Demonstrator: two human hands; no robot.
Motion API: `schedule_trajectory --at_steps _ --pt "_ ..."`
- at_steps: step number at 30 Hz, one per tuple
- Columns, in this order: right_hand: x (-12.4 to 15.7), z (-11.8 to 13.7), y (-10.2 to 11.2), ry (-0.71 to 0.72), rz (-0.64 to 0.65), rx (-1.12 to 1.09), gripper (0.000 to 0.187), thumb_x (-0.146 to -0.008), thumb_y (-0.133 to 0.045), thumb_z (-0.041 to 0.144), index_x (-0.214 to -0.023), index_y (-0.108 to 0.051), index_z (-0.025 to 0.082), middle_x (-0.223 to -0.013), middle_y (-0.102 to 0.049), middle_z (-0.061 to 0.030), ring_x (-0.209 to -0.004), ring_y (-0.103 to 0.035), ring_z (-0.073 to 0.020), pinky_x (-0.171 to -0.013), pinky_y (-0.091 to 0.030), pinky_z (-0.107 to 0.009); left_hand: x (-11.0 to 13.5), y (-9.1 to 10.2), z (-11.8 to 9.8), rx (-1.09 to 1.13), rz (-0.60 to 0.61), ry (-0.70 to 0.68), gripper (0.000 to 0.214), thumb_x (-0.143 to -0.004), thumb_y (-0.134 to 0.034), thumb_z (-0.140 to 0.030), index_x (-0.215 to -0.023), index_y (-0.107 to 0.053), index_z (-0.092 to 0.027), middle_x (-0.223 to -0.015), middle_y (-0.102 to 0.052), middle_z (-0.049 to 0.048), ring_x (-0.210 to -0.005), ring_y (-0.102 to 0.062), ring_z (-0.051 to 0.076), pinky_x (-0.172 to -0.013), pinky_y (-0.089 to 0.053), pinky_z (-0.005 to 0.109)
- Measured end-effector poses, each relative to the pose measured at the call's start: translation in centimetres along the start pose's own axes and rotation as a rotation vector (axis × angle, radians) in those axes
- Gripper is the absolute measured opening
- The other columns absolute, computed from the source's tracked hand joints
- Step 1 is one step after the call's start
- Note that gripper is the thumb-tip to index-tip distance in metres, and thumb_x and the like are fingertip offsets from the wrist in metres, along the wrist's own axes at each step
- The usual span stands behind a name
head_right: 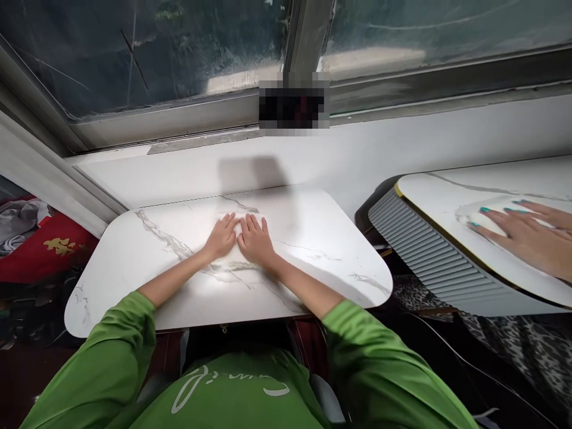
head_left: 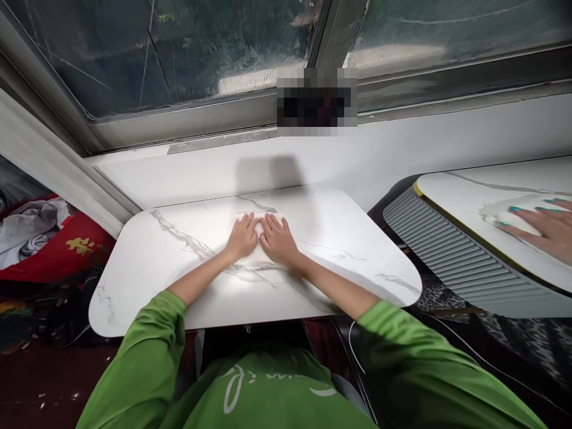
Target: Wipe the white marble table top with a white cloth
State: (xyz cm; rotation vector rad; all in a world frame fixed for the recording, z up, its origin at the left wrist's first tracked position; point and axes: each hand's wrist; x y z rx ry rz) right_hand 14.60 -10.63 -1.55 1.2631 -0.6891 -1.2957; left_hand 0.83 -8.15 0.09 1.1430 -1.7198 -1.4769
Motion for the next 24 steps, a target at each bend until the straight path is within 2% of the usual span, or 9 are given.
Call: schedule_trajectory --at_steps 4,6,8,12,20,24 --pt "-6.0 -0.2 -1.2 -0.082 -0.024 -0.065 0.051 -0.091 -0.028 0.022 -0.137 -0.041 0.005 -0.146 -0.039 -0.0193 -0.139 -0.030 -0.0287 -0.112 -0.016 -0.053 -5.0 0.7 3.0 -0.014 -0.055 -0.023 0.046 -0.092 -0.030 -0.014 -0.136 -0.043 -0.014 -0.150 -0.035 0.0061 -0.140 -0.028 0.018 -0.116 -0.019 0.037" --pt "-7.8 -0.2 -1.5 -0.077 -0.027 -0.089 0.050 -0.091 -0.030 0.021 -0.136 -0.042 0.005 -0.146 -0.040 -0.0183 -0.139 -0.030 -0.0271 -0.114 -0.013 -0.051 -5.8 0.8 3.9 -0.024 -0.074 -0.004 0.046 -0.093 -0.028 -0.014 -0.136 -0.043 -0.016 -0.150 -0.036 0.0059 -0.140 -0.029 0.017 -0.115 -0.021 0.038" --pt "-8.5 0.2 -1.7 -0.052 -0.026 -0.112 0.049 -0.090 -0.031 0.019 -0.135 -0.044 0.005 -0.146 -0.040 -0.0170 -0.138 -0.030 -0.0254 -0.115 -0.011 -0.048 -5.3 0.6 4.4 -0.052 -0.104 0.038 0.045 -0.095 -0.027 -0.017 -0.138 -0.042 -0.016 -0.150 -0.035 0.0067 -0.140 -0.028 0.019 -0.115 -0.020 0.040" --pt "-7.7 2.8 -1.9 0.049 -0.003 -0.161 0.049 -0.090 -0.034 0.018 -0.135 -0.046 0.005 -0.146 -0.041 -0.0162 -0.138 -0.030 -0.0241 -0.116 -0.009 -0.043 -1.2 0.6 5.0 -0.113 -0.126 0.130 0.048 -0.095 -0.030 -0.022 -0.142 -0.037 -0.013 -0.152 -0.030 0.0112 -0.142 -0.024 0.024 -0.115 -0.018 0.044" --pt "-1.9 12.0 -2.5 0.279 0.044 -0.238 0.053 -0.092 -0.039 0.026 -0.138 -0.039 0.000 -0.148 -0.034 -0.0228 -0.140 -0.025 -0.0313 -0.115 -0.008 -0.051 11.6 3.0 7.7 -0.177 -0.127 0.182 0.051 -0.095 -0.023 -0.025 -0.142 -0.035 -0.010 -0.152 -0.030 0.0128 -0.142 -0.023 0.025 -0.115 -0.019 0.046" --pt "0.1 15.6 -2.5 0.365 0.116 -0.305 0.056 -0.092 -0.040 0.031 -0.139 -0.037 0.001 -0.150 -0.030 -0.0228 -0.142 -0.021 -0.0320 -0.115 -0.008 -0.054 16.7 4.1 9.0 -0.185 -0.171 0.204 0.050 -0.095 -0.021 -0.027 -0.142 -0.034 -0.016 -0.150 -0.034 0.0112 -0.141 -0.027 0.024 -0.114 -0.023 0.047"
Point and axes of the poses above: each hand's wrist, its own x-axis away from the middle knuckle, its own y-axis out of the back of the hand, z = x × y
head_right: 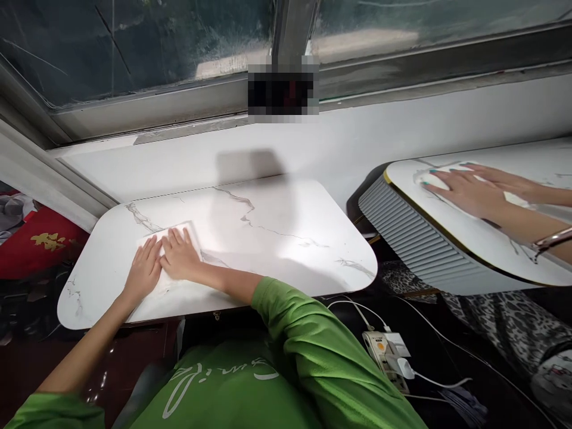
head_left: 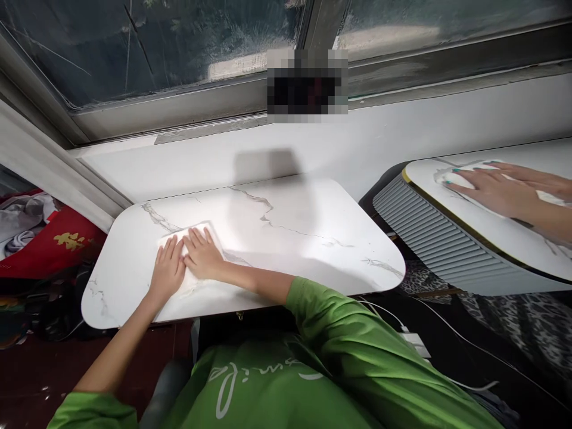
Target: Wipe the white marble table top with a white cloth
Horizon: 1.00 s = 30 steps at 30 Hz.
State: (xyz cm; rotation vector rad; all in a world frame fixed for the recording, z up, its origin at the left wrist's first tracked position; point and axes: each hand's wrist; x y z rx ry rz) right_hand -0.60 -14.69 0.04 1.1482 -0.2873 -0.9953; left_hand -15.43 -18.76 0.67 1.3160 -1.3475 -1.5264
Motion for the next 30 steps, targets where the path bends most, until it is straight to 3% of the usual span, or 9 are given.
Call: schedule_trajectory --at_steps 4,8,12,15,19,23,27,30 --pt "-1.8 2.8 -1.4 0.054 0.020 -0.050 0.057 -0.092 -0.041 0.032 -0.138 -0.037 -0.001 -0.150 -0.029 -0.0241 -0.142 -0.019 -0.0329 -0.115 -0.008 -0.055 1.7 1.1 3.3 0.011 -0.012 0.054 0.050 -0.093 -0.023 -0.029 -0.142 -0.034 -0.021 -0.150 -0.036 0.0079 -0.140 -0.030 0.023 -0.113 -0.026 0.047" --pt "-5.1 4.6 -3.3 0.081 -0.005 -0.044 0.058 -0.093 -0.040 0.033 -0.138 -0.037 -0.002 -0.149 -0.031 -0.0250 -0.141 -0.020 -0.0340 -0.114 -0.007 -0.055 1.0 1.6 7.6 0.006 0.006 0.095 0.050 -0.092 -0.022 -0.033 -0.138 -0.038 -0.020 -0.149 -0.037 0.0072 -0.139 -0.031 0.022 -0.113 -0.026 0.045" --pt "-8.2 4.1 -4.5 0.056 -0.016 -0.021 0.058 -0.094 -0.036 0.033 -0.139 -0.035 -0.004 -0.148 -0.031 -0.0265 -0.141 -0.021 -0.0336 -0.114 -0.006 -0.054 -2.0 1.1 9.9 -0.005 0.018 0.139 0.050 -0.091 -0.021 -0.033 -0.134 -0.043 -0.017 -0.147 -0.039 0.0080 -0.138 -0.033 0.020 -0.113 -0.025 0.041" --pt "-9.6 1.0 -3.8 -0.010 -0.018 -0.019 0.056 -0.093 -0.038 0.031 -0.140 -0.035 -0.001 -0.149 -0.030 -0.0243 -0.141 -0.022 -0.0314 -0.114 -0.007 -0.054 -6.0 -0.1 8.7 0.002 0.014 0.131 0.048 -0.090 -0.024 -0.028 -0.131 -0.046 -0.014 -0.146 -0.041 0.0096 -0.138 -0.033 0.020 -0.113 -0.025 0.040" --pt "-8.9 -6.8 -0.1 -0.073 -0.034 0.025 0.052 -0.092 -0.040 0.024 -0.139 -0.039 0.003 -0.150 -0.033 -0.0196 -0.141 -0.024 -0.0275 -0.116 -0.005 -0.048 -12.6 -2.5 2.4 0.015 0.012 0.107 0.045 -0.090 -0.031 -0.022 -0.132 -0.046 -0.015 -0.147 -0.039 0.0103 -0.138 -0.032 0.021 -0.113 -0.024 0.043" --pt "-3.9 -15.7 5.3 -0.188 -0.030 0.107 0.051 -0.091 -0.036 0.023 -0.140 -0.042 0.008 -0.150 -0.035 -0.0151 -0.141 -0.025 -0.0255 -0.116 -0.009 -0.047 -17.7 -5.4 -7.8 0.055 0.016 0.008 0.043 -0.093 -0.031 -0.020 -0.133 -0.046 -0.015 -0.149 -0.036 0.0114 -0.139 -0.029 0.023 -0.114 -0.021 0.043" --pt "4.3 -23.0 10.0 -0.269 -0.098 0.155 0.050 -0.092 -0.034 0.031 -0.137 -0.046 0.013 -0.148 -0.039 -0.0126 -0.140 -0.030 -0.0239 -0.115 -0.016 -0.048 -19.4 -7.5 -18.7 0.100 0.049 -0.098 0.047 -0.096 -0.029 -0.025 -0.139 -0.039 -0.011 -0.151 -0.032 0.0139 -0.141 -0.025 0.026 -0.115 -0.016 0.047" --pt "10.5 -26.2 12.4 -0.341 -0.170 0.162 0.050 -0.090 -0.034 0.035 -0.134 -0.050 0.016 -0.145 -0.044 -0.0116 -0.137 -0.035 -0.0243 -0.114 -0.021 -0.049 -18.7 -8.1 -25.1 0.128 0.090 -0.186 0.050 -0.098 -0.027 -0.028 -0.142 -0.036 -0.007 -0.152 -0.029 0.0153 -0.142 -0.022 0.027 -0.116 -0.014 0.048"
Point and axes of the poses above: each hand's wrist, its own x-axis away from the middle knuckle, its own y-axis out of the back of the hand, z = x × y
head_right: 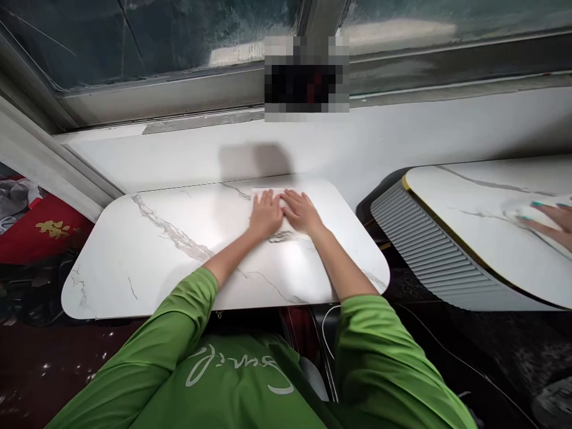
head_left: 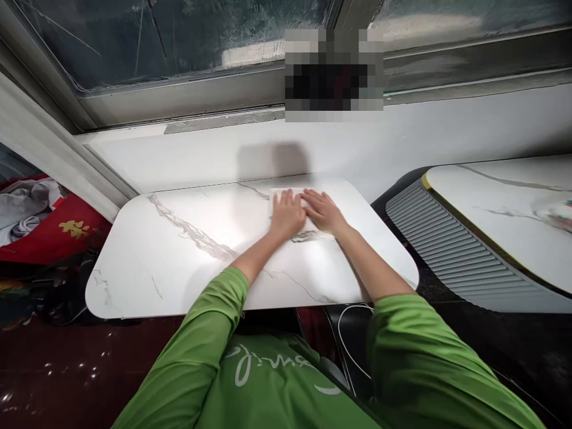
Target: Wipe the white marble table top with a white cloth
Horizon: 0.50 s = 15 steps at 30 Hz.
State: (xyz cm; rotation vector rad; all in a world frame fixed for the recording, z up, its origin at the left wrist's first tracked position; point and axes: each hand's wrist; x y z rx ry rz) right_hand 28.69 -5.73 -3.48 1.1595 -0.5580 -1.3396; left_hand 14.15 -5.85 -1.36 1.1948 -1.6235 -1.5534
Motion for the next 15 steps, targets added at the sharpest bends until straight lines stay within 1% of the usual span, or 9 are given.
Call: schedule_trajectory --at_steps 2,4,6,7,9,11,13,15 --pt "2.9 -1.9 1.2 -0.034 -0.048 0.032 0.050 -0.090 -0.033 0.035 -0.133 -0.050 0.018 -0.144 -0.046 -0.0102 -0.136 -0.037 -0.0242 -0.113 -0.023 -0.051 0.4 -0.5 -3.0 0.008 0.024 -0.064 0.051 -0.098 -0.027 -0.030 -0.142 -0.036 -0.007 -0.152 -0.028 0.0152 -0.142 -0.022 0.028 -0.117 -0.013 0.048" --pt "5.5 -2.3 2.0 -0.081 -0.084 0.090 0.050 -0.090 -0.032 0.035 -0.134 -0.049 0.019 -0.144 -0.046 -0.0095 -0.136 -0.038 -0.0237 -0.113 -0.024 -0.051 1.3 -0.7 -4.9 0.010 0.033 -0.136 0.051 -0.098 -0.028 -0.031 -0.143 -0.035 -0.007 -0.152 -0.028 0.0148 -0.142 -0.023 0.027 -0.117 -0.013 0.047" --pt "7.5 -1.3 2.2 -0.152 -0.107 0.154 0.051 -0.091 -0.030 0.034 -0.135 -0.048 0.017 -0.144 -0.045 -0.0104 -0.136 -0.037 -0.0237 -0.113 -0.024 -0.050 2.4 -0.6 -5.5 0.012 0.031 -0.214 0.050 -0.099 -0.028 -0.030 -0.143 -0.034 -0.007 -0.152 -0.029 0.0142 -0.142 -0.024 0.025 -0.117 -0.015 0.046" --pt "8.2 -0.4 2.1 -0.190 -0.114 0.182 0.051 -0.091 -0.029 0.034 -0.135 -0.048 0.015 -0.144 -0.045 -0.0115 -0.136 -0.037 -0.0241 -0.113 -0.024 -0.050 3.0 -0.5 -5.3 0.014 0.029 -0.246 0.050 -0.099 -0.028 -0.030 -0.143 -0.034 -0.008 -0.152 -0.029 0.0140 -0.142 -0.024 0.025 -0.117 -0.015 0.045" --pt "8.9 2.2 1.6 -0.251 -0.113 0.224 0.052 -0.092 -0.027 0.033 -0.135 -0.047 0.011 -0.145 -0.044 -0.0141 -0.137 -0.035 -0.0252 -0.114 -0.022 -0.051 4.3 0.0 -4.1 0.023 0.041 -0.289 0.050 -0.099 -0.028 -0.030 -0.143 -0.034 -0.008 -0.152 -0.029 0.0135 -0.142 -0.024 0.024 -0.117 -0.015 0.044" --pt "8.8 5.6 0.7 -0.286 -0.078 0.242 0.053 -0.093 -0.026 0.031 -0.136 -0.045 0.008 -0.145 -0.042 -0.0162 -0.138 -0.033 -0.0264 -0.114 -0.020 -0.052 5.8 1.0 -1.6 0.039 0.067 -0.318 0.049 -0.099 -0.028 -0.030 -0.143 -0.034 -0.010 -0.152 -0.030 0.0129 -0.142 -0.024 0.024 -0.116 -0.016 0.044" --pt "8.1 9.7 -0.4 -0.293 -0.012 0.228 0.053 -0.094 -0.025 0.029 -0.138 -0.043 0.006 -0.148 -0.038 -0.0170 -0.139 -0.030 -0.0276 -0.114 -0.018 -0.054 7.6 2.3 1.9 0.059 0.087 -0.339 0.048 -0.099 -0.029 -0.031 -0.143 -0.034 -0.011 -0.152 -0.030 0.0120 -0.142 -0.024 0.023 -0.116 -0.017 0.044" --pt "7.2 14.2 -1.6 -0.244 0.049 0.186 0.053 -0.094 -0.025 0.027 -0.140 -0.041 0.005 -0.149 -0.034 -0.0181 -0.141 -0.025 -0.0293 -0.114 -0.015 -0.055 9.9 3.9 6.0 0.069 0.083 -0.309 0.048 -0.099 -0.030 -0.031 -0.143 -0.035 -0.012 -0.152 -0.029 0.0118 -0.143 -0.021 0.022 -0.116 -0.017 0.044"
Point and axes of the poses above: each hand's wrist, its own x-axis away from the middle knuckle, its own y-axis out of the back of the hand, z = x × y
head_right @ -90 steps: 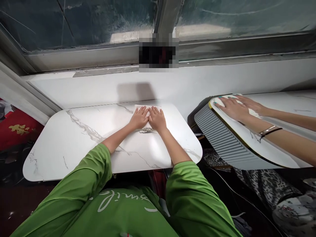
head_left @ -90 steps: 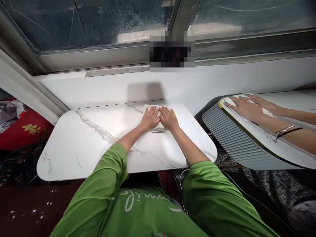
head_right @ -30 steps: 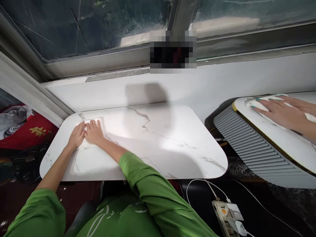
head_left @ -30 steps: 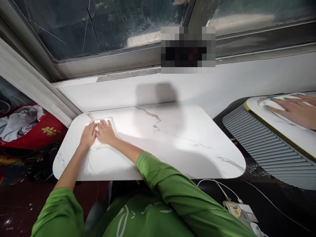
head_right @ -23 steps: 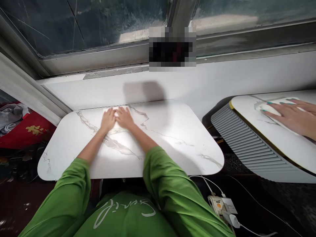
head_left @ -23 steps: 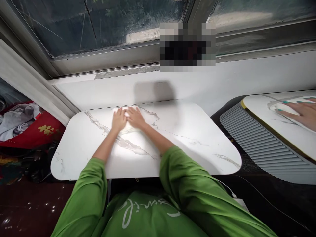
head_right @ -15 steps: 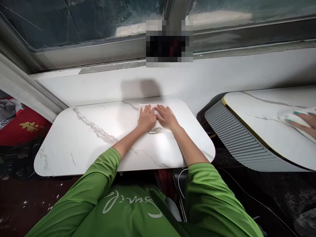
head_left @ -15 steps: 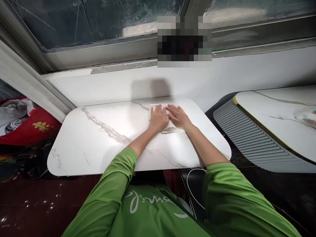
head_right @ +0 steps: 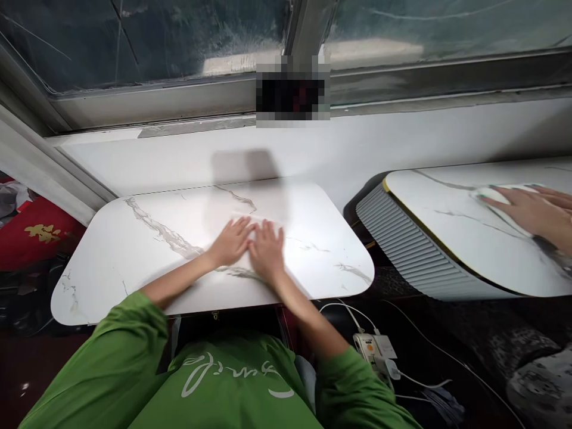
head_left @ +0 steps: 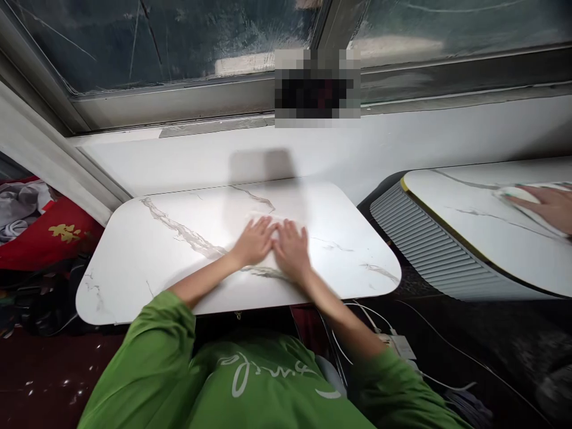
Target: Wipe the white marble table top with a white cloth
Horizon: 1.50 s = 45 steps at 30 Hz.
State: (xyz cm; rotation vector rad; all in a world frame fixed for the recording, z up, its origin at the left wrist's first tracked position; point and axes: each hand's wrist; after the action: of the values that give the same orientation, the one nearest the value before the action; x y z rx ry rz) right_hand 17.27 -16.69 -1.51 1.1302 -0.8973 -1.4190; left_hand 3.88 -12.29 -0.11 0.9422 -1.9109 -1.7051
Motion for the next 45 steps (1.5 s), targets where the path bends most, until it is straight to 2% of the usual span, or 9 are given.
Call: schedule_trajectory --at_steps 6,10,13,20,27,31,37,41,45 --pt "2.3 12.4 -1.0 0.361 0.076 -0.194 0.058 -0.098 -0.024 0.033 -0.146 -0.027 0.001 -0.153 -0.022 -0.0210 -0.144 -0.009 -0.0322 -0.116 -0.011 -0.056 13.8 3.8 5.4 -0.056 -0.076 0.230 0.049 -0.099 -0.023 -0.028 -0.144 -0.034 -0.013 -0.152 -0.030 0.0103 -0.142 -0.022 0.021 -0.117 -0.017 0.045" --pt "4.6 15.6 -1.1 0.669 0.089 -0.289 0.057 -0.097 -0.028 0.031 -0.145 -0.029 0.000 -0.153 -0.024 -0.0209 -0.145 -0.010 -0.0283 -0.118 -0.010 -0.052 20.9 4.0 2.7 -0.141 -0.222 0.501 0.048 -0.099 -0.021 -0.026 -0.144 -0.034 -0.015 -0.150 -0.034 0.0104 -0.142 -0.025 0.022 -0.116 -0.018 0.047" --pt "5.5 15.1 -0.9 0.799 0.108 -0.331 0.054 -0.096 -0.032 0.029 -0.144 -0.032 0.003 -0.152 -0.028 -0.0183 -0.144 -0.013 -0.0247 -0.119 -0.012 -0.049 22.2 3.0 -0.6 -0.202 -0.342 0.694 0.047 -0.098 -0.024 -0.023 -0.142 -0.037 -0.015 -0.148 -0.037 0.0127 -0.140 -0.028 0.026 -0.116 -0.012 0.053" --pt "5.6 6.0 1.0 0.680 0.126 -0.332 0.054 -0.096 -0.032 0.029 -0.147 -0.029 0.011 -0.152 -0.030 -0.0116 -0.143 -0.020 -0.0208 -0.118 -0.017 -0.049 14.6 0.8 -6.0 -0.141 -0.253 0.631 0.048 -0.096 -0.027 -0.022 -0.141 -0.039 -0.012 -0.151 -0.031 0.0158 -0.142 -0.022 0.030 -0.114 -0.005 0.060" --pt "6.6 -10.8 3.1 0.194 -0.073 -0.196 0.053 -0.096 -0.032 0.040 -0.145 -0.035 0.020 -0.149 -0.037 -0.0075 -0.140 -0.028 -0.0224 -0.116 -0.019 -0.052 -1.0 -2.3 -12.4 -0.031 -0.058 0.139 0.052 -0.098 -0.029 -0.034 -0.144 -0.034 -0.010 -0.152 -0.028 0.0159 -0.142 -0.022 0.032 -0.113 -0.014 0.062" --pt "6.9 -15.9 3.7 -0.112 -0.201 -0.066 0.053 -0.093 -0.029 0.037 -0.139 -0.045 0.017 -0.146 -0.043 -0.0103 -0.137 -0.035 -0.0231 -0.115 -0.021 -0.051 -7.8 -4.3 -14.6 -0.002 -0.053 -0.101 0.048 -0.096 -0.031 -0.027 -0.141 -0.040 -0.011 -0.151 -0.032 0.0122 -0.141 -0.025 0.027 -0.115 -0.009 0.057" --pt "5.3 -13.3 3.1 -0.313 -0.217 0.047 0.056 -0.094 -0.020 0.033 -0.140 -0.042 0.012 -0.147 -0.041 -0.0132 -0.139 -0.031 -0.0250 -0.114 -0.017 -0.055 -8.9 -4.0 -13.0 0.025 -0.032 -0.096 0.045 -0.098 -0.034 -0.030 -0.142 -0.041 -0.021 -0.152 -0.030 0.0094 -0.142 -0.020 0.030 -0.115 -0.010 0.055" --pt "3.8 -7.7 2.6 -0.248 -0.021 0.028 0.061 -0.096 -0.015 0.038 -0.146 -0.031 0.006 -0.153 -0.026 -0.0164 -0.143 -0.019 -0.0279 -0.115 -0.011 -0.056 -5.0 -2.1 -8.8 0.004 0.024 0.017 0.049 -0.099 -0.032 -0.035 -0.146 -0.034 -0.021 -0.155 -0.022 0.0112 -0.144 -0.012 0.030 -0.115 -0.009 0.056" --pt "2.4 -0.1 1.6 0.003 0.103 -0.028 0.059 -0.097 -0.018 0.032 -0.146 -0.028 0.003 -0.154 -0.021 -0.0167 -0.144 -0.014 -0.0289 -0.116 -0.006 -0.055 1.7 0.2 -3.4 -0.037 0.037 0.187 0.051 -0.097 -0.032 -0.031 -0.146 -0.033 -0.016 -0.155 -0.021 0.0130 -0.144 -0.011 0.030 -0.115 -0.010 0.056"
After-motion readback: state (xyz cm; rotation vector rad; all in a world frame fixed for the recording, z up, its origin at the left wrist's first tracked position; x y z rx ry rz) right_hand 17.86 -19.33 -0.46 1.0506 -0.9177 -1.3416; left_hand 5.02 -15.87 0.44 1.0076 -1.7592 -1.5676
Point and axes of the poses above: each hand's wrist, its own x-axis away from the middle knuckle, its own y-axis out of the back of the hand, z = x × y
